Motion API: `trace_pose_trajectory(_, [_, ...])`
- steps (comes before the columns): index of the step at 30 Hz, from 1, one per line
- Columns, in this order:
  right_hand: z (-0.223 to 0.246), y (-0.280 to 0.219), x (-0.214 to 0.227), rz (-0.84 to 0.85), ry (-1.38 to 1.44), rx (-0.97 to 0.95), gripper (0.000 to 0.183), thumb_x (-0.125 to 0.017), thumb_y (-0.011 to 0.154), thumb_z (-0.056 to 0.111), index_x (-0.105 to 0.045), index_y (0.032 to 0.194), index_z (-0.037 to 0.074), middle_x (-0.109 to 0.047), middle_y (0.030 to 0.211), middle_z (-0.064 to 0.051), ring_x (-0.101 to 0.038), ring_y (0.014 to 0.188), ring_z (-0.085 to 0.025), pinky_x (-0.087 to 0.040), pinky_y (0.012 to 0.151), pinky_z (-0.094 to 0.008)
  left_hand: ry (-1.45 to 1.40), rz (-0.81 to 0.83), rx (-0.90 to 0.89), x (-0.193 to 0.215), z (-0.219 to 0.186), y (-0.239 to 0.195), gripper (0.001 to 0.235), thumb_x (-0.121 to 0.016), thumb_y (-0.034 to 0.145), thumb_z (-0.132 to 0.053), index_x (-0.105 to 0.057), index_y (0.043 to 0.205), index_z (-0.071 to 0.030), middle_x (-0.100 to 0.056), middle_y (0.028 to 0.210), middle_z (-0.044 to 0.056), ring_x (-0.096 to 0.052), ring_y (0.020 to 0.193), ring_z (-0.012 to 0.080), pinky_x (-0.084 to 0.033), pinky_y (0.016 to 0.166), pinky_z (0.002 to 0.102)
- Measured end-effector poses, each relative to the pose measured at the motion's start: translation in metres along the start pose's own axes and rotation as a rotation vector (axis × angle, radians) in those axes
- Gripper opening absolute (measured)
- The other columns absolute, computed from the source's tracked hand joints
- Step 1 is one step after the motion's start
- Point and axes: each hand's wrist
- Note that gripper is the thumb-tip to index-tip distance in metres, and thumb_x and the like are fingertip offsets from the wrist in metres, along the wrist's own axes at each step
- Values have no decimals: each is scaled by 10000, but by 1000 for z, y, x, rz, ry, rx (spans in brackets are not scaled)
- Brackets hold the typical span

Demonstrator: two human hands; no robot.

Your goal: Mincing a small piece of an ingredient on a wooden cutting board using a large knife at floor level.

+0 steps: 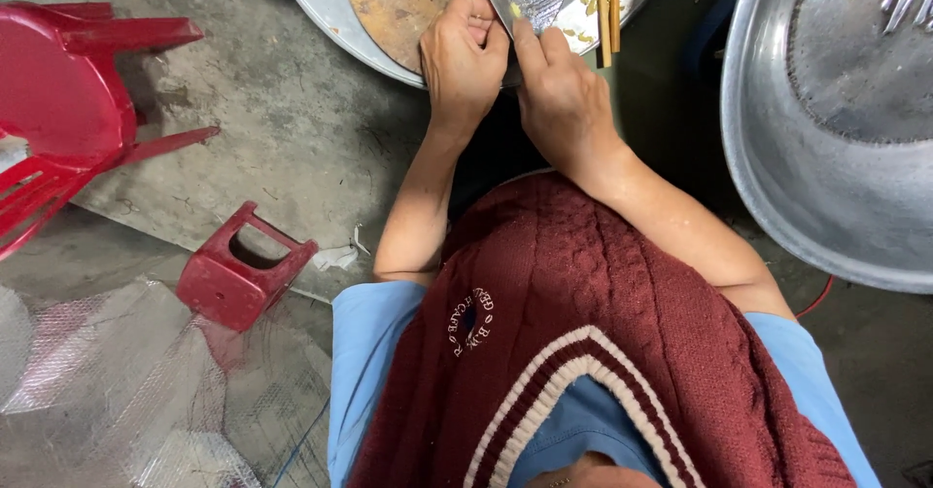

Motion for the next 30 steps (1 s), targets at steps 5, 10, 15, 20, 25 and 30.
trace_pose_trajectory(5, [3, -2, 11, 25, 21, 9, 472, -602, 926, -30, -524, 1389, -75, -563, 936, -171, -583, 617, -300, -492, 505, -408, -38, 5, 10, 2, -5, 3, 64, -652, 760, 37, -618, 796, -3, -684, 637, 41, -626, 503, 107, -530, 507, 257])
trace_pose_trajectory(10, [0, 0, 4, -35, 2, 12, 419, -611, 964, -24, -555, 1377, -68, -573, 947, -146, -580, 608, -262, -490, 494, -381, -48, 4, -27, 2, -7, 2, 65, -661, 773, 36, -620, 802, -4, -672, 632, 36, -591, 503, 99, -523, 515, 262])
trace_pose_trajectory(15, [2, 0, 12, -9, 55, 36, 409, -587, 958, -70, -548, 1363, -115, -545, 899, -142, -540, 594, -236, -463, 458, -357, -17, -4, -48, 2, -4, 3, 74, -656, 761, 39, -605, 791, -7, -660, 632, 41, -587, 498, 119, -517, 510, 269])
trace_pose_trajectory(20, [-1, -2, 5, 16, 78, 26, 394, -570, 958, -106, -535, 1349, -135, -528, 873, -127, -520, 576, -205, -458, 442, -323, -56, 25, -41, 3, -7, 2, 58, -637, 774, 42, -608, 791, -4, -668, 625, 34, -593, 489, 97, -512, 505, 255])
trace_pose_trajectory(25, [-1, 1, 10, -20, 76, 38, 424, -586, 949, -80, -526, 1368, -109, -567, 926, -172, -576, 585, -269, -491, 483, -376, -48, 2, -26, 0, -2, 1, 56, -632, 775, 31, -607, 807, -8, -666, 648, 43, -603, 507, 121, -527, 520, 268])
trace_pose_trajectory(30, [1, -4, 9, 18, 65, -25, 402, -584, 987, -41, -528, 1384, -68, -557, 913, -155, -566, 594, -273, -489, 494, -401, -33, -2, -38, 0, -4, 0, 79, -660, 773, 16, -596, 794, -26, -643, 612, 17, -580, 488, 107, -503, 508, 259])
Point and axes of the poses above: each hand's wrist, its own y-axis towards the middle knuckle, its own x-axis out of the back of the hand, z = x × y
